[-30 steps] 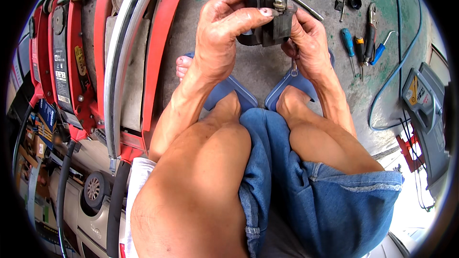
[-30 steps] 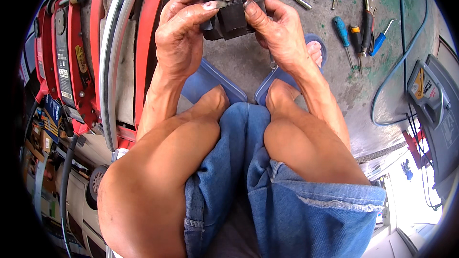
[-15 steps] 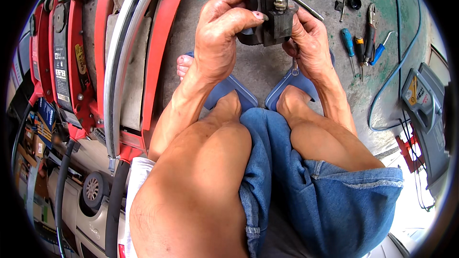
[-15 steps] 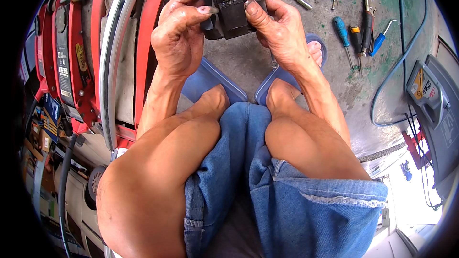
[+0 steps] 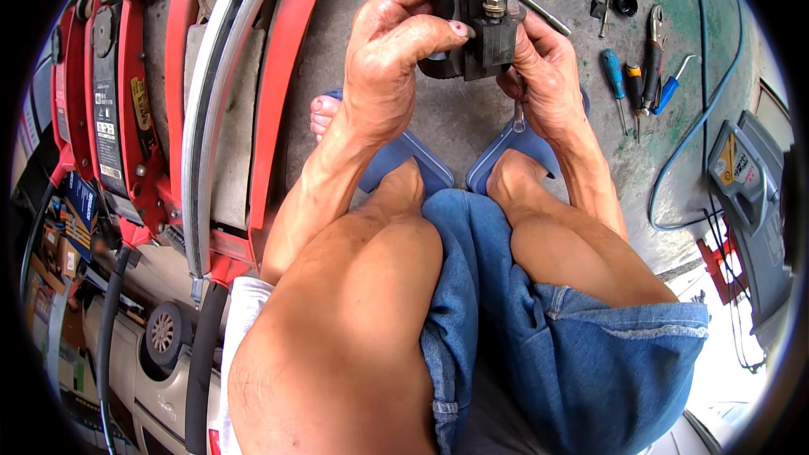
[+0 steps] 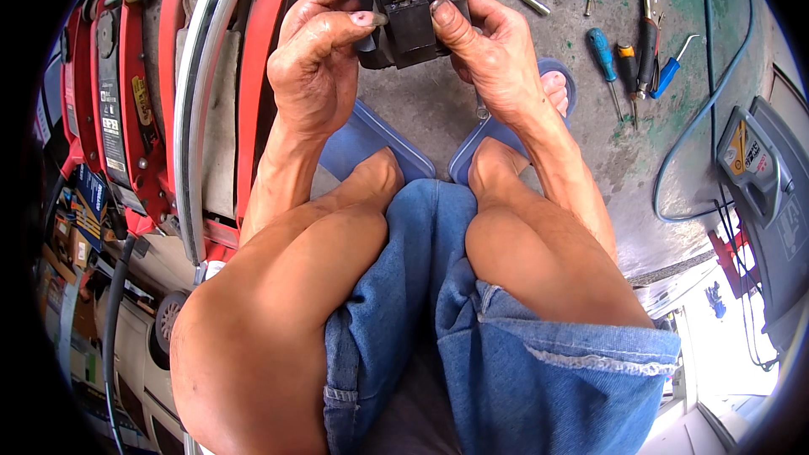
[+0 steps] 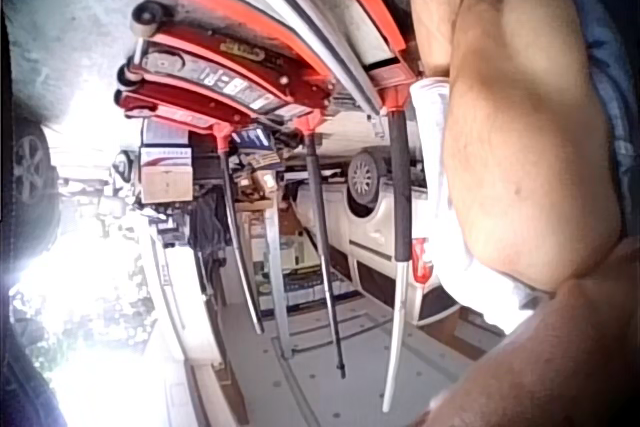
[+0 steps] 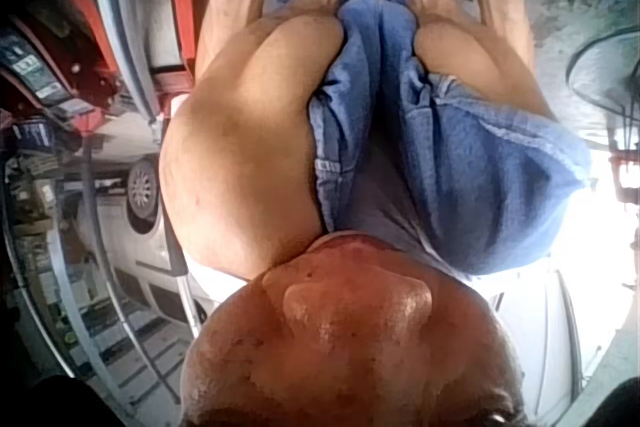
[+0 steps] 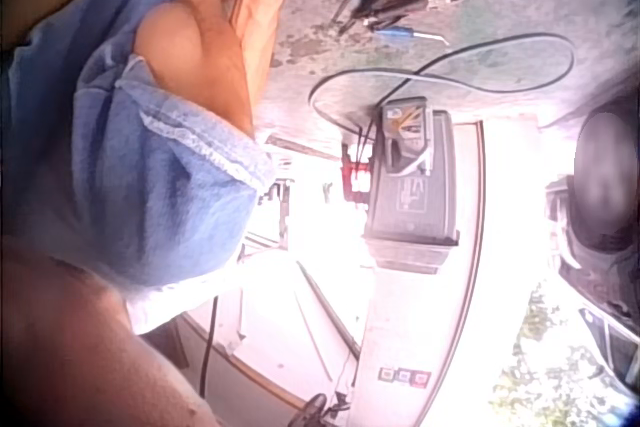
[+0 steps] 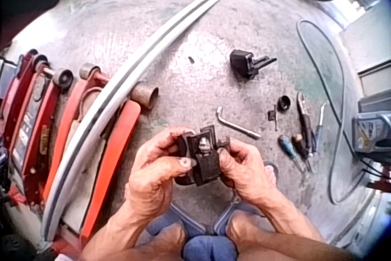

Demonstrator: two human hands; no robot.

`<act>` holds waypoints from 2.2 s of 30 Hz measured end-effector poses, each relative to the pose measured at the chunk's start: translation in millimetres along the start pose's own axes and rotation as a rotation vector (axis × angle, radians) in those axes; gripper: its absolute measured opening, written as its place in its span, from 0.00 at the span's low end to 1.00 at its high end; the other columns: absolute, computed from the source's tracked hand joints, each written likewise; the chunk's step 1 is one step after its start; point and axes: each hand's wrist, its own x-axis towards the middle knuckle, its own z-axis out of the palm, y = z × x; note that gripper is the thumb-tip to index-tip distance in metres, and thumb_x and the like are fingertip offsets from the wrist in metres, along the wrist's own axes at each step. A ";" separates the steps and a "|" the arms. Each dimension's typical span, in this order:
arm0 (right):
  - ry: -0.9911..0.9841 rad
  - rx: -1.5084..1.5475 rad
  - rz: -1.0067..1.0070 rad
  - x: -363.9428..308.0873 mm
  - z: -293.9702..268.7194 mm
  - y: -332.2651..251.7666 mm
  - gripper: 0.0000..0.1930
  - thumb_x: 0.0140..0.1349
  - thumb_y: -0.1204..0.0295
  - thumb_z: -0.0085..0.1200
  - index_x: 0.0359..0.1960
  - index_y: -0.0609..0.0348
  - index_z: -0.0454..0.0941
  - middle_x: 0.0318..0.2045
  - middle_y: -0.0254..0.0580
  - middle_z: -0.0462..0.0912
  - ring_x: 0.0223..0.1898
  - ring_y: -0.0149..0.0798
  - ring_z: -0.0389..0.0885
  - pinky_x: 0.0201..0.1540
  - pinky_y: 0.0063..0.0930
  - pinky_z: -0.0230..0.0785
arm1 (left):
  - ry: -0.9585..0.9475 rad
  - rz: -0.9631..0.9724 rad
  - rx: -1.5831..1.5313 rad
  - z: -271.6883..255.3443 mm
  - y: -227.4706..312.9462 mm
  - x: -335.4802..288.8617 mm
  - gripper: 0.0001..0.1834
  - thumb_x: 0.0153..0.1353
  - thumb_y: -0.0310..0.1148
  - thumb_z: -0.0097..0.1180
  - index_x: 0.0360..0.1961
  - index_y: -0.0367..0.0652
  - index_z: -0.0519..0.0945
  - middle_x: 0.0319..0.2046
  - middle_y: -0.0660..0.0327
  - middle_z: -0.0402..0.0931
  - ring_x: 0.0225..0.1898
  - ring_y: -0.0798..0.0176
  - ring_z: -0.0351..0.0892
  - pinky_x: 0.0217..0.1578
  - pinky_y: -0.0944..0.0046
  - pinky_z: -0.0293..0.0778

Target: The person disassembles a small black mechanical component by using a screwdriver to remove a screw and then pulling apart the sections of the device.

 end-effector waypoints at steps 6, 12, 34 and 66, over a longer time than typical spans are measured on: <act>0.006 0.005 0.010 -0.4 1.1 -2.0 0.27 0.64 0.46 0.63 0.48 0.59 0.81 0.22 0.23 0.72 0.19 0.17 0.62 0.19 0.15 0.50 | 0.053 0.035 -0.043 2.4 -3.4 2.3 0.19 0.56 0.29 0.56 0.49 0.32 0.80 0.38 0.60 0.82 0.39 0.69 0.80 0.45 0.69 0.73; -0.008 -0.016 0.021 1.0 -3.2 1.3 0.23 0.66 0.47 0.60 0.35 0.58 0.79 0.21 0.24 0.71 0.18 0.18 0.63 0.19 0.16 0.51 | 0.076 -0.002 -0.113 4.9 -5.3 5.4 0.16 0.60 0.29 0.54 0.48 0.32 0.79 0.38 0.60 0.82 0.39 0.69 0.81 0.44 0.68 0.75; 0.089 -0.171 0.287 3.6 2.8 -8.1 0.28 0.69 0.44 0.52 0.31 0.61 0.81 0.15 0.27 0.69 0.14 0.21 0.60 0.15 0.21 0.50 | 0.250 -0.434 -0.248 -6.2 -42.5 13.9 0.14 0.72 0.40 0.51 0.48 0.43 0.81 0.40 0.62 0.84 0.40 0.67 0.86 0.44 0.63 0.82; 0.056 -0.110 0.288 3.5 10.0 -14.6 0.27 0.69 0.46 0.54 0.32 0.63 0.81 0.16 0.36 0.77 0.11 0.23 0.65 0.13 0.19 0.51 | 0.303 -0.415 -0.255 -7.7 -45.7 11.2 0.15 0.72 0.40 0.49 0.48 0.41 0.80 0.41 0.60 0.83 0.40 0.65 0.85 0.43 0.61 0.82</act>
